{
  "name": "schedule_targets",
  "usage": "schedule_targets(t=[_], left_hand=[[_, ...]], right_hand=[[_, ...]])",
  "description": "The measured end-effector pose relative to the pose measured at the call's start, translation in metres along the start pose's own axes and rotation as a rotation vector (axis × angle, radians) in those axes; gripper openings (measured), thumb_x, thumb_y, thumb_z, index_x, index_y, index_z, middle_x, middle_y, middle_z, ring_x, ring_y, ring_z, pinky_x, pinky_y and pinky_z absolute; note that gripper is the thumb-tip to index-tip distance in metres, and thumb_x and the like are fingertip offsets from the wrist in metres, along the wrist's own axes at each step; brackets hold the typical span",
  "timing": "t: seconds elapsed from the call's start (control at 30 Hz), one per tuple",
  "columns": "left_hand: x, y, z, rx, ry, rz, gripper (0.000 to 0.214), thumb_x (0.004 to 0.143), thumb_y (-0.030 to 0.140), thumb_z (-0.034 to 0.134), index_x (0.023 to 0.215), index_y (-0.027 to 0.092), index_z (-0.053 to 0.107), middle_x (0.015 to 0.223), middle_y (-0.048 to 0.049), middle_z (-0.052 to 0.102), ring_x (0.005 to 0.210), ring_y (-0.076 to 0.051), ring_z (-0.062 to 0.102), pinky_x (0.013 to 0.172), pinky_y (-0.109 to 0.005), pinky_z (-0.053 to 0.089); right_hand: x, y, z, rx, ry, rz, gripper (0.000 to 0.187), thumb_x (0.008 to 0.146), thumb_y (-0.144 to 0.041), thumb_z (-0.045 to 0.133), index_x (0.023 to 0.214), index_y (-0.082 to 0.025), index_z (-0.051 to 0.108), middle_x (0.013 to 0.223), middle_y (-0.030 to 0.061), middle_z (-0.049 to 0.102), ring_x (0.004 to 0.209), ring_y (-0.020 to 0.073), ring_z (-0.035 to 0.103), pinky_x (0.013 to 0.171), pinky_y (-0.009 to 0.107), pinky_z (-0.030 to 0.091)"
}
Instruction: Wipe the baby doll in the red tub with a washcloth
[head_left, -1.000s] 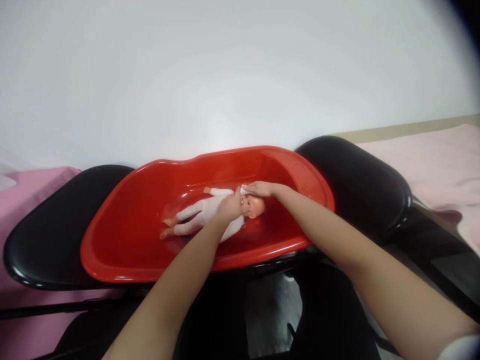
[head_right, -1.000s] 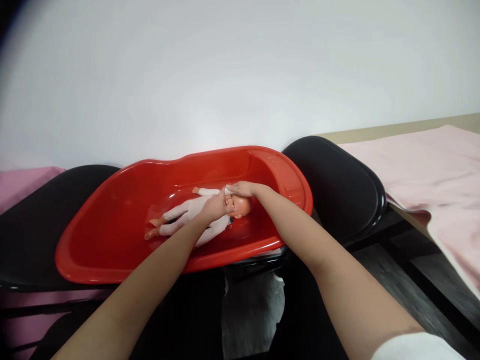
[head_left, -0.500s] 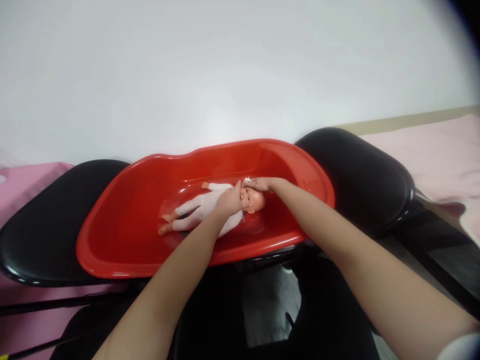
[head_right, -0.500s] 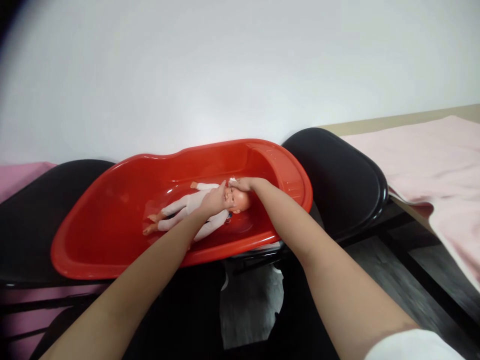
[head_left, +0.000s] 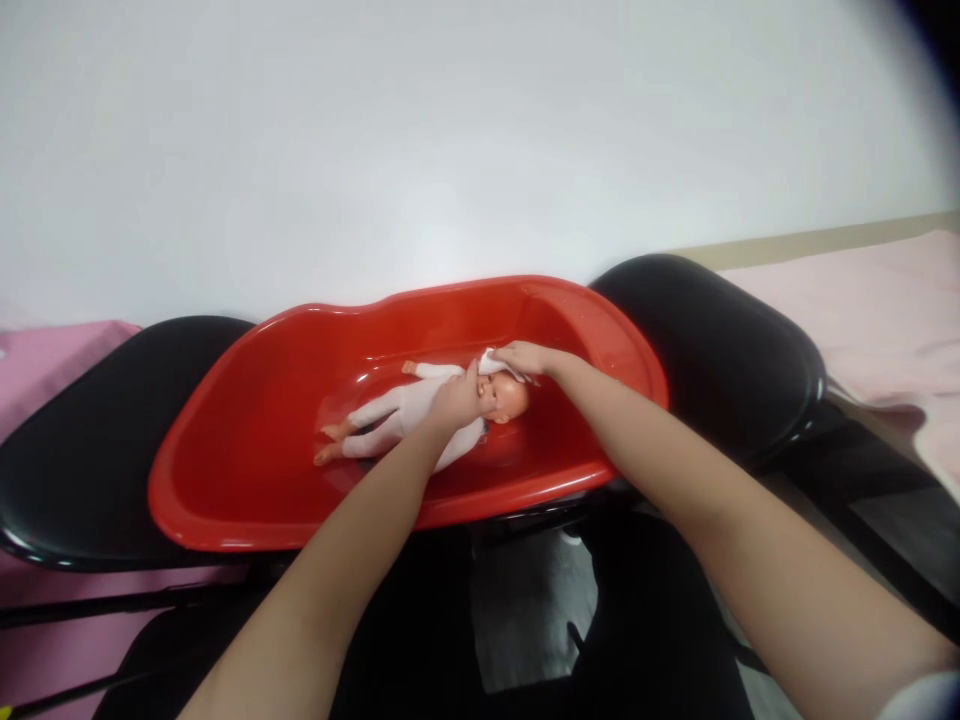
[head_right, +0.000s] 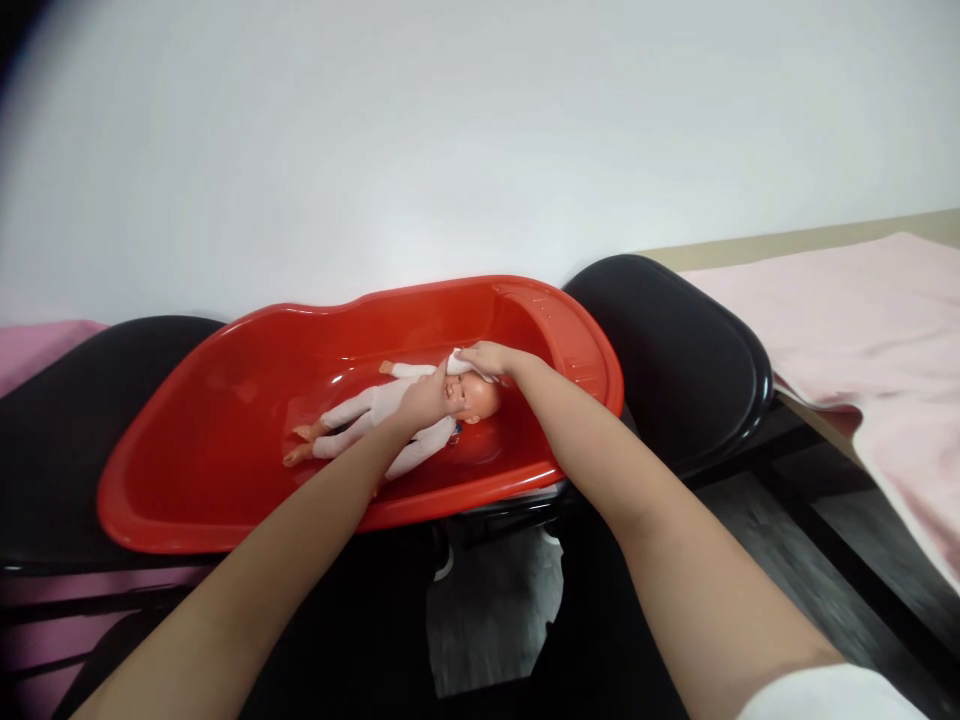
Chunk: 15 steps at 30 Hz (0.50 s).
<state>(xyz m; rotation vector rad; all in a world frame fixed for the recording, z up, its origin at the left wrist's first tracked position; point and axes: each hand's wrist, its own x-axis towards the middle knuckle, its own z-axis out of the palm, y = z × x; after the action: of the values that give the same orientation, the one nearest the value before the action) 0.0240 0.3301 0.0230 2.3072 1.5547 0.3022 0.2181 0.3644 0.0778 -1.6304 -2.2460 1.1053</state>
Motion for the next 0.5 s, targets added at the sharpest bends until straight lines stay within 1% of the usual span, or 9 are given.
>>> schedule_targets(t=[0.03, 0.1, 0.17, 0.2, 0.3, 0.4, 0.47, 0.5], left_hand=[[0.000, 0.000, 0.001, -0.011, 0.005, -0.001, 0.090, 0.075, 0.055, 0.068, 0.147, 0.020, 0.027, 0.111, -0.0113, 0.066, 0.097, -0.027, 0.060, 0.074, -0.031, 0.041], [0.000, 0.000, 0.002, -0.035, 0.005, -0.006, 0.090, 0.076, 0.053, 0.068, 0.147, 0.018, 0.027, 0.111, -0.0114, 0.066, 0.096, -0.026, 0.060, 0.073, -0.030, 0.040], [0.000, 0.001, 0.001, -0.049, 0.003, -0.021, 0.089, 0.075, 0.052, 0.069, 0.147, 0.019, 0.028, 0.109, -0.0102, 0.067, 0.096, -0.026, 0.060, 0.072, -0.030, 0.040], [0.000, 0.002, 0.001, -0.049, 0.002, -0.025, 0.088, 0.076, 0.052, 0.069, 0.146, 0.020, 0.028, 0.109, -0.0094, 0.067, 0.095, -0.026, 0.061, 0.071, -0.030, 0.040], [-0.001, 0.005, -0.001, -0.031, 0.003, -0.017, 0.087, 0.074, 0.053, 0.069, 0.146, 0.024, 0.028, 0.113, -0.0086, 0.066, 0.098, -0.028, 0.061, 0.074, -0.031, 0.040], [-0.002, 0.007, -0.002, -0.009, -0.013, -0.026, 0.091, 0.074, 0.055, 0.068, 0.148, 0.027, 0.023, 0.113, -0.0087, 0.066, 0.098, -0.029, 0.062, 0.075, -0.032, 0.041], [-0.002, 0.008, -0.002, 0.005, -0.025, -0.032, 0.090, 0.076, 0.054, 0.067, 0.149, 0.024, 0.022, 0.110, -0.0098, 0.067, 0.095, -0.028, 0.062, 0.073, -0.031, 0.041], [-0.002, 0.008, -0.003, 0.012, -0.027, -0.036, 0.091, 0.076, 0.054, 0.067, 0.148, 0.022, 0.024, 0.110, -0.0109, 0.066, 0.096, -0.028, 0.062, 0.073, -0.031, 0.041]], right_hand=[[0.001, -0.002, 0.003, -0.006, -0.005, -0.019, 0.062, 0.097, -0.058, 0.030, 0.079, -0.011, 0.067, 0.070, 0.0106, 0.068, 0.060, 0.0180, 0.060, 0.065, 0.028, 0.049], [0.005, -0.004, 0.009, 0.000, -0.009, -0.061, 0.059, 0.097, -0.058, 0.033, 0.095, -0.013, 0.070, 0.097, 0.0112, 0.072, 0.081, 0.0203, 0.065, 0.078, 0.027, 0.049], [0.009, -0.006, 0.014, -0.015, -0.035, -0.076, 0.058, 0.097, -0.058, 0.032, 0.109, -0.016, 0.069, 0.118, 0.0097, 0.068, 0.101, 0.0218, 0.064, 0.091, 0.026, 0.046], [0.011, -0.005, 0.015, -0.040, -0.059, -0.066, 0.059, 0.098, -0.059, 0.031, 0.114, -0.017, 0.068, 0.123, 0.0098, 0.066, 0.107, 0.0223, 0.062, 0.095, 0.027, 0.044], [0.013, -0.003, 0.016, -0.103, -0.111, 0.001, 0.063, 0.098, -0.060, 0.028, 0.117, -0.016, 0.068, 0.125, 0.0123, 0.065, 0.110, 0.0239, 0.062, 0.097, 0.028, 0.044], [0.012, 0.000, 0.014, -0.080, -0.091, 0.052, 0.065, 0.096, -0.064, 0.028, 0.120, -0.017, 0.066, 0.128, 0.0124, 0.063, 0.108, 0.0238, 0.062, 0.092, 0.028, 0.047], [0.009, 0.003, 0.012, -0.069, -0.060, 0.100, 0.067, 0.094, -0.067, 0.029, 0.122, -0.017, 0.065, 0.124, 0.0131, 0.065, 0.100, 0.0236, 0.065, 0.086, 0.029, 0.049], [0.008, 0.004, 0.011, -0.072, -0.055, 0.136, 0.070, 0.093, -0.068, 0.029, 0.121, -0.016, 0.065, 0.117, 0.0146, 0.068, 0.092, 0.0236, 0.067, 0.081, 0.031, 0.050]])
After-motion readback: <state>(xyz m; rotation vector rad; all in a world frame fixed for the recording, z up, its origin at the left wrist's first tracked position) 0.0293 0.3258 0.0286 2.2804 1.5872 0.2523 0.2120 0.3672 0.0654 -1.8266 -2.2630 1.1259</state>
